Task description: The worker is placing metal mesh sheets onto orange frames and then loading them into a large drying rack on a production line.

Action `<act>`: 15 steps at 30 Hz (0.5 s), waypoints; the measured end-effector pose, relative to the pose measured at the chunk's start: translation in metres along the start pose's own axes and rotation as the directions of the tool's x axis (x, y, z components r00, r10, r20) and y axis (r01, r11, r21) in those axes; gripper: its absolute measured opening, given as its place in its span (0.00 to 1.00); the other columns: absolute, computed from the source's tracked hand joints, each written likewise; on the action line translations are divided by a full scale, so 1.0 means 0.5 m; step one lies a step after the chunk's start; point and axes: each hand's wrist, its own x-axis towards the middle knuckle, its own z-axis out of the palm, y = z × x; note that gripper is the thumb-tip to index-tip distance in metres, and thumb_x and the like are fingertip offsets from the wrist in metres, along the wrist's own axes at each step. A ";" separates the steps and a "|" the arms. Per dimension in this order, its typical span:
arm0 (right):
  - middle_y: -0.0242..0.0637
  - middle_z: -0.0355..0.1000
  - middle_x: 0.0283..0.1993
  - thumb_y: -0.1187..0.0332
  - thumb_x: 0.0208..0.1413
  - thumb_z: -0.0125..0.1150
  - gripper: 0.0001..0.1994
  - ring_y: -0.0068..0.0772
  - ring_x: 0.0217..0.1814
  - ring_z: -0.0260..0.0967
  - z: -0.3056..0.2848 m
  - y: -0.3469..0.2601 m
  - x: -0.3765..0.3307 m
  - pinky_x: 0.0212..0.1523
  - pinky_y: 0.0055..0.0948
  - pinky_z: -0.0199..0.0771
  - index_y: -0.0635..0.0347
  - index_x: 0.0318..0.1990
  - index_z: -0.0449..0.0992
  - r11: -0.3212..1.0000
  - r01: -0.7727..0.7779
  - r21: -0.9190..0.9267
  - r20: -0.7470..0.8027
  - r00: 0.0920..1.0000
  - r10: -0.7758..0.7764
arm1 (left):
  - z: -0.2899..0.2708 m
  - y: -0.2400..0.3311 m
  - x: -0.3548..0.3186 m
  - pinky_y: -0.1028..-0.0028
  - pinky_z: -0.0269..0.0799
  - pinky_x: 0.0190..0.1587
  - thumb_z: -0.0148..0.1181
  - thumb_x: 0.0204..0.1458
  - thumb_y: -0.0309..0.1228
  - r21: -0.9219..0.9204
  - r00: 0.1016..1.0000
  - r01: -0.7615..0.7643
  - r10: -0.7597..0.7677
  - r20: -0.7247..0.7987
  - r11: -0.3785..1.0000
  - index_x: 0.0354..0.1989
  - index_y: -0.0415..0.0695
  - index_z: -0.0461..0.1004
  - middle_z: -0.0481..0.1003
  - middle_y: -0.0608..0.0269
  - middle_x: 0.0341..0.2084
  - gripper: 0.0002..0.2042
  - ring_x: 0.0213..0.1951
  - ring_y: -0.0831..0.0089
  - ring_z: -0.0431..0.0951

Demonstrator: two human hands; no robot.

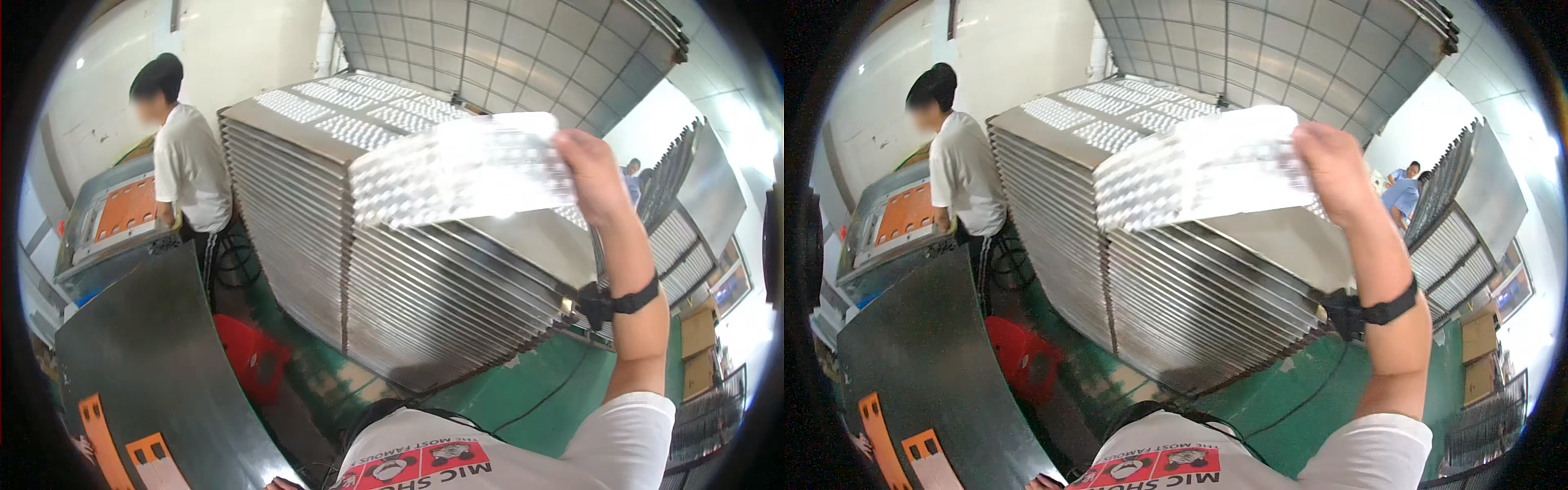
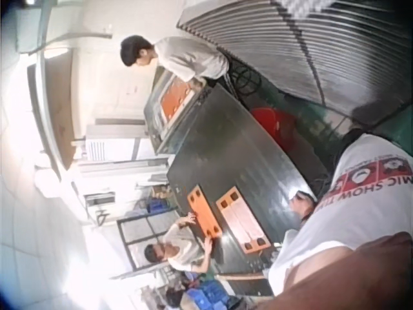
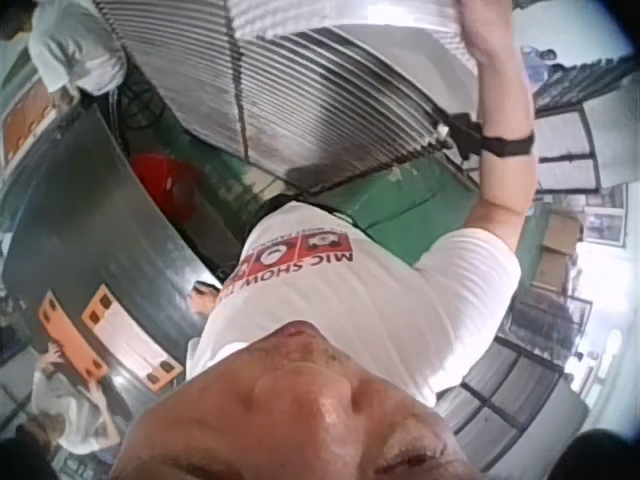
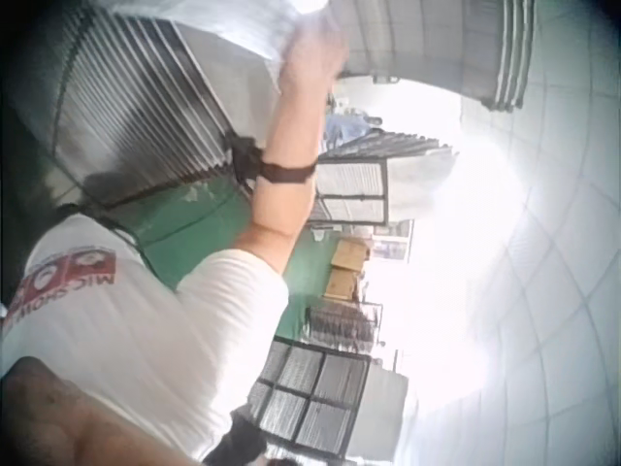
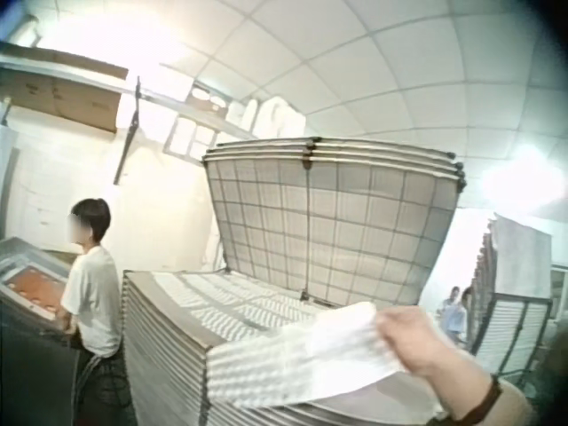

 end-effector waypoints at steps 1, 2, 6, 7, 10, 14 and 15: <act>0.32 0.71 0.30 0.65 0.59 0.48 0.13 0.21 0.26 0.66 -0.055 0.003 -0.008 0.29 0.24 0.69 0.68 0.39 0.72 0.991 -0.036 0.130 -0.085 0.995 0.047 | -0.002 0.014 0.006 0.54 0.66 0.40 0.49 0.52 0.41 -0.002 1.000 -0.015 0.015 0.016 1.000 0.35 0.41 0.75 0.74 0.48 0.33 0.15 0.38 0.49 0.72; 0.32 0.71 0.30 0.65 0.59 0.48 0.13 0.21 0.26 0.66 -0.098 0.001 -0.021 0.29 0.24 0.69 0.68 0.39 0.72 0.992 -0.019 0.126 -0.097 0.995 0.032 | -0.012 0.013 0.007 0.54 0.66 0.41 0.49 0.52 0.41 -0.006 1.000 -0.013 0.013 0.022 1.000 0.36 0.41 0.74 0.74 0.48 0.33 0.15 0.38 0.49 0.72; 0.33 0.72 0.32 0.69 0.59 0.45 0.09 0.27 0.30 0.71 -0.209 0.120 -0.081 0.30 0.26 0.73 0.65 0.39 0.70 0.911 -0.314 0.268 -0.293 0.874 0.387 | -0.020 0.014 0.003 0.54 0.66 0.42 0.50 0.52 0.41 0.033 0.997 -0.028 0.026 0.079 0.999 0.39 0.41 0.73 0.73 0.47 0.35 0.16 0.40 0.49 0.72; 0.33 0.71 0.31 0.70 0.59 0.45 0.09 0.26 0.30 0.70 -0.233 0.165 -0.094 0.31 0.27 0.73 0.65 0.39 0.70 0.886 -0.338 0.316 -0.275 0.861 0.427 | -0.017 0.016 0.003 0.54 0.66 0.42 0.50 0.52 0.41 0.036 0.995 -0.040 0.036 0.097 0.999 0.39 0.41 0.73 0.73 0.47 0.36 0.16 0.40 0.49 0.71; 0.35 0.68 0.25 0.71 0.58 0.46 0.09 0.26 0.20 0.66 -0.249 0.258 -0.118 0.19 0.26 0.70 0.67 0.32 0.69 0.833 -0.468 0.296 -0.206 0.820 0.534 | -0.015 0.002 0.002 0.55 0.66 0.43 0.50 0.52 0.41 0.074 0.990 -0.055 0.045 0.131 0.996 0.41 0.41 0.72 0.73 0.46 0.37 0.17 0.41 0.48 0.71; 0.33 0.63 0.18 0.69 0.57 0.49 0.12 0.23 0.13 0.60 -0.234 0.257 -0.113 0.13 0.23 0.67 0.65 0.23 0.68 0.806 -0.557 0.200 -0.194 0.784 0.590 | -0.016 -0.028 0.006 0.55 0.66 0.45 0.50 0.52 0.41 0.135 0.985 -0.070 0.047 0.163 0.988 0.44 0.41 0.71 0.72 0.45 0.39 0.18 0.43 0.48 0.71; 0.33 0.63 0.18 0.69 0.57 0.49 0.12 0.23 0.13 0.60 -0.238 0.253 -0.110 0.13 0.23 0.67 0.65 0.23 0.68 0.806 -0.555 0.207 -0.202 0.781 0.591 | -0.014 -0.036 0.008 0.55 0.66 0.45 0.50 0.52 0.41 0.148 0.984 -0.073 0.048 0.171 0.986 0.44 0.41 0.71 0.72 0.45 0.39 0.18 0.43 0.48 0.70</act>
